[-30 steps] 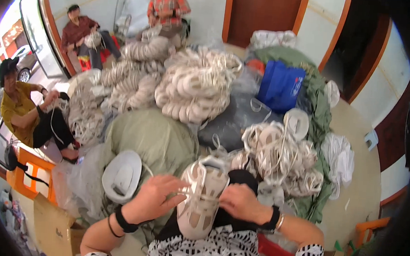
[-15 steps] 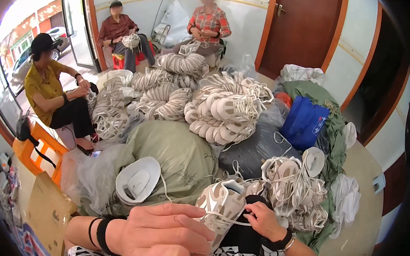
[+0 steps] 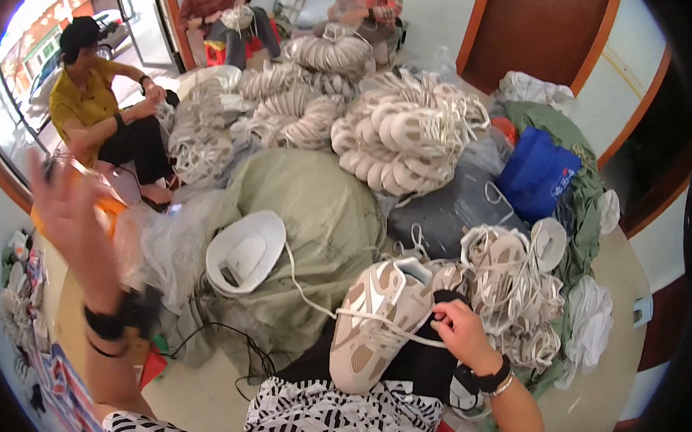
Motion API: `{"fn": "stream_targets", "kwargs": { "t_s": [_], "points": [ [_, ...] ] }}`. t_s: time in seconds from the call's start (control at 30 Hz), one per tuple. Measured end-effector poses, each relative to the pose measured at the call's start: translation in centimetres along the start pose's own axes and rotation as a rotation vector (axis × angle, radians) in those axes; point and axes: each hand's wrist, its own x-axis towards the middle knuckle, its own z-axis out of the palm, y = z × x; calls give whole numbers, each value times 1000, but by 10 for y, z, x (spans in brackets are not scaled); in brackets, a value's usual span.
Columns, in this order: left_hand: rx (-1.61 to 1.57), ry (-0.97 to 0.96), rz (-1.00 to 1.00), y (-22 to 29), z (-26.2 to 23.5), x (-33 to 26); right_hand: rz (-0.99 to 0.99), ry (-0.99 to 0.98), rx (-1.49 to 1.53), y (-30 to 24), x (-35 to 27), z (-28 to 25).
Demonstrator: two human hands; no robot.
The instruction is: Lacing a pair of athletic shoes in a shoe manufacturing workshop.
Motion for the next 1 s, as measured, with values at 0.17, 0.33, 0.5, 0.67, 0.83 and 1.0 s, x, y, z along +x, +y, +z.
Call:
{"fn": "stream_targets", "kwargs": {
  "t_s": [0.17,0.33,0.5,0.67,0.83,1.0],
  "points": [
    [-398,366,-164,-81,-77,0,-60,-34,-10,-11,4,-5],
    [-405,120,-389,-63,-9,-81,-34,-57,-35,-9,-5,-1],
    [-320,-838,-227,42,59,-128,-139,38,-94,-9,-11,-2],
    [-295,-1305,289,81,97,-150,-176,71,-133,-10,-14,-6],
    [-537,-1169,392,113,117,-176,-206,-31,-137,-13,-31,-5],
    [-551,-1216,514,139,125,-190,-322,-56,-173,-16,-36,3]
  ]
}}
